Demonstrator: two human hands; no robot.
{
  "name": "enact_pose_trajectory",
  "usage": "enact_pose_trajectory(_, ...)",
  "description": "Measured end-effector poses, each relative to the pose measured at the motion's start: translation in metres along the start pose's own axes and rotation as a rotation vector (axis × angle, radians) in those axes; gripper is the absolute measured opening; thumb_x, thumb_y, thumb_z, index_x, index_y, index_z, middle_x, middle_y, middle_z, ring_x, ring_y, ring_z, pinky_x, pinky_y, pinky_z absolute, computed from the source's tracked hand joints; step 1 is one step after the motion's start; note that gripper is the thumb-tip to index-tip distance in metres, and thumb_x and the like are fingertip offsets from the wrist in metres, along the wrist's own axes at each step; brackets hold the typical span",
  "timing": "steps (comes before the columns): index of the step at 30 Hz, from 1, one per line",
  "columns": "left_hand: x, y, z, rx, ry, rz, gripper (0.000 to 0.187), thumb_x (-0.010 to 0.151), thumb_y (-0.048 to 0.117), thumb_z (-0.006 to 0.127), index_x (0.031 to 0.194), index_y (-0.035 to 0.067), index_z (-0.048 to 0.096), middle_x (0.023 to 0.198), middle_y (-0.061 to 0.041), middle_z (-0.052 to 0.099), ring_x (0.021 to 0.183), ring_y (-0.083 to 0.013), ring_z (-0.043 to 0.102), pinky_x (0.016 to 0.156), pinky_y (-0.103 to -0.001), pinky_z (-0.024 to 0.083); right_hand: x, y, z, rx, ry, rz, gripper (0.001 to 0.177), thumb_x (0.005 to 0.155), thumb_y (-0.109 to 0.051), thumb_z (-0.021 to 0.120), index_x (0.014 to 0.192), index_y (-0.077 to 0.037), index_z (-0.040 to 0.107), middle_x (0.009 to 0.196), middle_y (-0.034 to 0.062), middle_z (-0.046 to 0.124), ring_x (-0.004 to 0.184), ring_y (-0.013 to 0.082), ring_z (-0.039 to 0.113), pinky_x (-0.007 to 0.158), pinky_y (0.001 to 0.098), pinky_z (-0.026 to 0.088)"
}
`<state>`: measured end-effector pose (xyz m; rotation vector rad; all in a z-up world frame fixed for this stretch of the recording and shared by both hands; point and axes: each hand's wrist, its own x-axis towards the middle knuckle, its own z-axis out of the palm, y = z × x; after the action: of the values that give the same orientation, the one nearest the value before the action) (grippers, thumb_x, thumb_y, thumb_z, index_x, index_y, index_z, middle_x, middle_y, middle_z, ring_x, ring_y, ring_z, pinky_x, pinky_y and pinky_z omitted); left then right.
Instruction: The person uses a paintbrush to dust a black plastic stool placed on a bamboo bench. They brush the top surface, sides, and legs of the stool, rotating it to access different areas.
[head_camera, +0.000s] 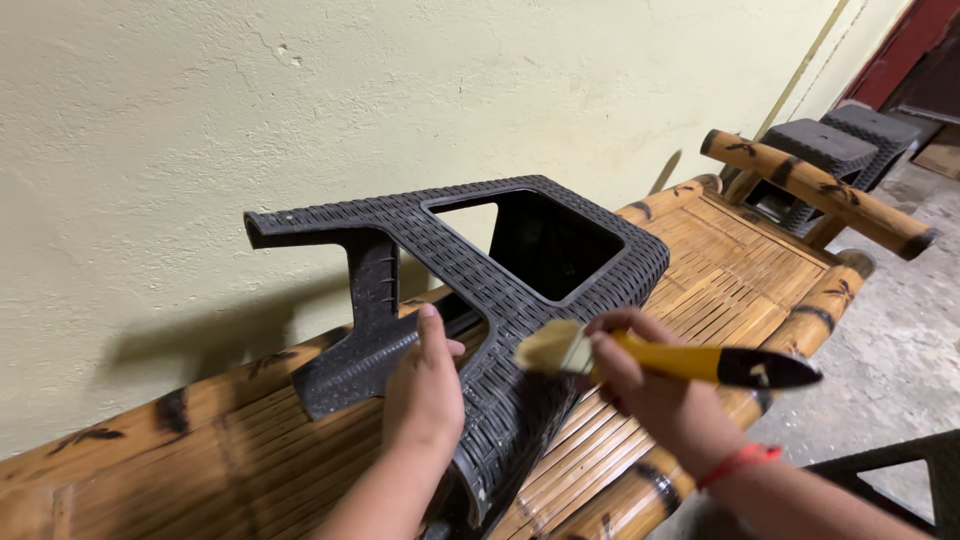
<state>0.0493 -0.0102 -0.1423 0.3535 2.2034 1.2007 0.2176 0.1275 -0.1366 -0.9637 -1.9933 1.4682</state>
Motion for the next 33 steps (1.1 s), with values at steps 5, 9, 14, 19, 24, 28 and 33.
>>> enact_pose_trajectory(5,0.002,0.000,0.002,0.034,-0.033,-0.040,0.094,0.092,0.073,0.003,0.122,0.015,0.071,0.134,-0.011,0.067,0.132,-0.0283,0.058,0.117,-0.046,0.039,-0.016,-0.016,0.002,-0.022,-0.055,0.033,0.026,0.091,-0.028,0.060,0.105,-0.007,0.067,0.070,0.0107,0.072,0.054,0.0129,0.058,0.046,0.0241,0.046)
enact_pose_trajectory(9,0.009,-0.006,0.006,-0.006,0.002,-0.009,0.092,0.095,0.071,0.008,0.120,0.012,0.074,0.133,-0.013,0.068,0.130,-0.0333,0.059,0.114,-0.046,0.042,-0.062,-0.023,0.012,0.000,-0.319,-0.014,0.027,0.093,-0.030,0.063,0.101,-0.006,0.070,0.073,0.0036,0.066,0.056,0.0084,0.057,0.047,0.0211,0.046)
enact_pose_trajectory(14,0.012,-0.006,0.005,0.161,-0.041,-0.010,0.083,0.105,0.067,0.023,0.100,-0.002,0.069,0.113,-0.023,0.069,0.108,-0.0405,0.068,0.097,-0.049,0.055,-0.048,-0.009,0.000,0.106,-0.264,0.056,0.027,0.088,-0.026,0.064,0.110,-0.011,0.069,0.072,0.0042,0.069,0.054,0.0081,0.054,0.045,0.0210,0.043)
enact_pose_trajectory(19,0.003,0.002,0.000,0.248,-0.090,0.022,0.066,0.102,0.055,0.035,0.077,0.007,0.073,0.091,-0.014,0.076,0.088,-0.0292,0.075,0.094,-0.046,0.054,-0.009,0.010,-0.011,0.047,0.076,0.036,0.025,0.091,-0.022,0.062,0.111,-0.008,0.067,0.071,0.0054,0.062,0.056,0.0120,0.064,0.044,0.0238,0.044)
enact_pose_trajectory(24,-0.004,0.006,-0.001,0.314,-0.107,0.016,0.064,0.103,0.051,0.035,0.078,0.004,0.070,0.090,-0.017,0.078,0.088,-0.0327,0.076,0.092,-0.047,0.055,-0.043,0.007,-0.002,-0.002,-0.177,-0.079,0.025,0.092,-0.026,0.063,0.110,-0.008,0.068,0.080,0.0046,0.069,0.066,0.0109,0.062,0.053,0.0253,0.050)
enact_pose_trajectory(28,0.004,0.002,0.003,0.349,-0.034,0.116,0.062,0.102,0.051,0.039,0.085,0.003,0.075,0.100,-0.020,0.076,0.097,-0.0387,0.071,0.097,-0.049,0.052,-0.082,0.004,0.003,-0.083,-0.363,-0.236,0.025,0.096,-0.030,0.065,0.112,-0.011,0.069,0.086,0.0021,0.071,0.078,0.0080,0.060,0.065,0.0236,0.055)
enact_pose_trajectory(33,0.014,-0.004,0.007,0.369,-0.032,0.173,0.058,0.100,0.052,0.040,0.100,0.007,0.077,0.110,-0.022,0.073,0.109,-0.0417,0.067,0.100,-0.050,0.050,-0.053,0.020,-0.019,-0.027,-0.237,-0.013,0.049,0.096,-0.027,0.070,0.142,-0.018,0.058,0.075,0.0074,0.061,0.065,0.0130,0.055,0.054,0.0254,0.045)
